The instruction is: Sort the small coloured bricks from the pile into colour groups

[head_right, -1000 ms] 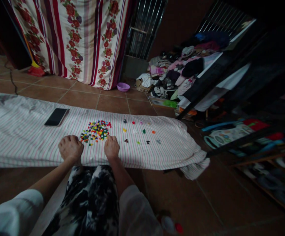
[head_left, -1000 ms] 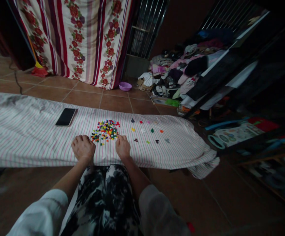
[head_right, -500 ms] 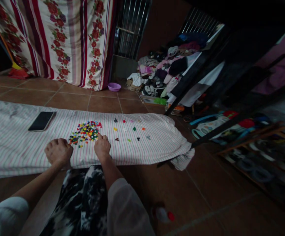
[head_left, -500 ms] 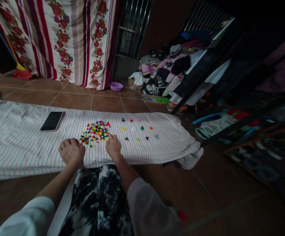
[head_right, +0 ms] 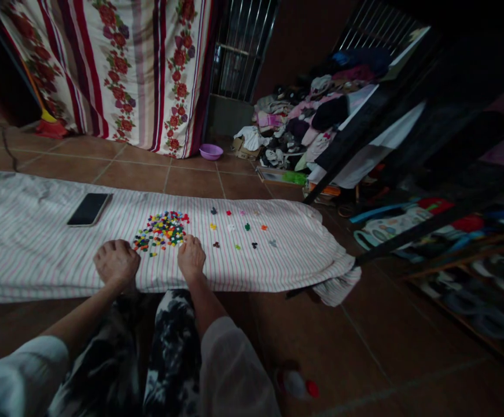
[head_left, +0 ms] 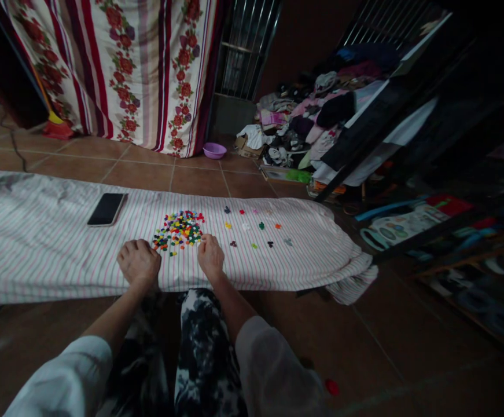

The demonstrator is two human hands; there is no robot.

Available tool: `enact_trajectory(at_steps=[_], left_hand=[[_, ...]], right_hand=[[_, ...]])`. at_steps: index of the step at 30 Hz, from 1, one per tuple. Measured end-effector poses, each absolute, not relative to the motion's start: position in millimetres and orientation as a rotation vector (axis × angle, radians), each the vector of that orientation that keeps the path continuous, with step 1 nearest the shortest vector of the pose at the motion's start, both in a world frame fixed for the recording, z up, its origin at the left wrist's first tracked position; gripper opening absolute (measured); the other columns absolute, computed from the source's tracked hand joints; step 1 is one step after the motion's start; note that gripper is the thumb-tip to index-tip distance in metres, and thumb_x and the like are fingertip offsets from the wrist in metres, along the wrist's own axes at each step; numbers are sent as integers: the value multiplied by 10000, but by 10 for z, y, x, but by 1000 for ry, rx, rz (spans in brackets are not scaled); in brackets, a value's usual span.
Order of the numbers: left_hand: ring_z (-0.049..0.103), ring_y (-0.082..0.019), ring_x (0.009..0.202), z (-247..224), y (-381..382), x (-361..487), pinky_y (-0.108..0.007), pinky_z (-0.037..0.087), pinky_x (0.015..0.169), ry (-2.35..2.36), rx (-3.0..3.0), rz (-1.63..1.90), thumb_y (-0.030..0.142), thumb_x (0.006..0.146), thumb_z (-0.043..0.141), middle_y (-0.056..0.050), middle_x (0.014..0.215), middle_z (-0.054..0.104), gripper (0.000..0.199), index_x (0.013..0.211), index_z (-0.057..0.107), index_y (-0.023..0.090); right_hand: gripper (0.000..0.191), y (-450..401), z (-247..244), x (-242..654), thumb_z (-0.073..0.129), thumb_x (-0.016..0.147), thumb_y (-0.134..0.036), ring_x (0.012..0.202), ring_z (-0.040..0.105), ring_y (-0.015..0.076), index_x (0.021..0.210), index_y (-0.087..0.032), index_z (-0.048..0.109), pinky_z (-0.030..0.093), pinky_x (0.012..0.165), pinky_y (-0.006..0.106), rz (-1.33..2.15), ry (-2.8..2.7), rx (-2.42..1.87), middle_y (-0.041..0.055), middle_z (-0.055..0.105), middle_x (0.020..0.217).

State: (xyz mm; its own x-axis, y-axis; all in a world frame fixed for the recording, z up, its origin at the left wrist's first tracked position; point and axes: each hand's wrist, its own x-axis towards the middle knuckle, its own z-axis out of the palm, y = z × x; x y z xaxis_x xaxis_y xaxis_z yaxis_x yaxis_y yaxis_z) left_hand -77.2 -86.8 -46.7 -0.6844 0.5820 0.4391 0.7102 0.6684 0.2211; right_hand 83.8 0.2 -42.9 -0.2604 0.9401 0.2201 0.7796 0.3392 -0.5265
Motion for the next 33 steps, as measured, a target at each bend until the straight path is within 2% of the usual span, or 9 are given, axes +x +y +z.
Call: enact_trajectory(at_steps=[3, 9, 14, 20, 25, 33], left_hand=[[476, -289, 995, -471, -865, -779, -420, 343, 855, -2544, -1030, -556, 274, 852, 390, -156, 979, 565, 285, 960, 607, 123], [473, -291, 1008, -456, -862, -779, -424, 338, 856, -2561, -1036, -580, 273, 848, 400, -150, 979, 560, 265, 953, 598, 131], [468, -296, 1031, -449, -863, -779, -423, 330, 863, -2568, -1050, -586, 267, 853, 399, -149, 986, 556, 256, 950, 595, 136], [469, -300, 1021, -458, -852, -783, -419, 331, 852, -2565, -1050, -563, 263, 850, 412, -152, 980, 559, 244, 940, 598, 133], [469, -293, 1018, -441, -861, -769, -407, 332, 855, -2551, -1039, -554, 259, 854, 407, -141, 976, 559, 238, 929, 596, 136], [468, -300, 1043, -395, -869, -771, -413, 325, 859, -2569, -1060, -549, 259, 850, 416, -142, 989, 562, 240, 949, 601, 141]], right_hand=[[284, 2, -421, 845, 371, 948, -188, 1020, 586, 159, 1117, -229, 595, 433, 844, 253, 426, -2140, -1509, 38, 627, 1102], [392, -12, -378, 841, 392, 950, -220, 984, 594, 156, 1298, -314, 547, 438, 798, 251, 395, -2252, -1517, 32, 589, 1115], [418, -21, -378, 833, 415, 953, -257, 953, 593, 150, 1352, -325, 521, 445, 762, 242, 363, -2287, -1505, 38, 570, 1113], [383, -24, -420, 856, 415, 959, -275, 916, 582, 137, 1307, -295, 575, 453, 758, 231, 315, -2240, -1385, 40, 559, 1074], [317, 90, -302, 716, 444, 948, -252, 1005, 534, 164, 1162, -285, 675, 441, 857, 259, 274, -2338, -1149, 46, 577, 1095], [288, 383, -75, 317, 461, 950, -242, 1073, 457, 207, 1066, -276, 723, 369, 955, 318, 252, -2574, -1198, 44, 638, 1067]])
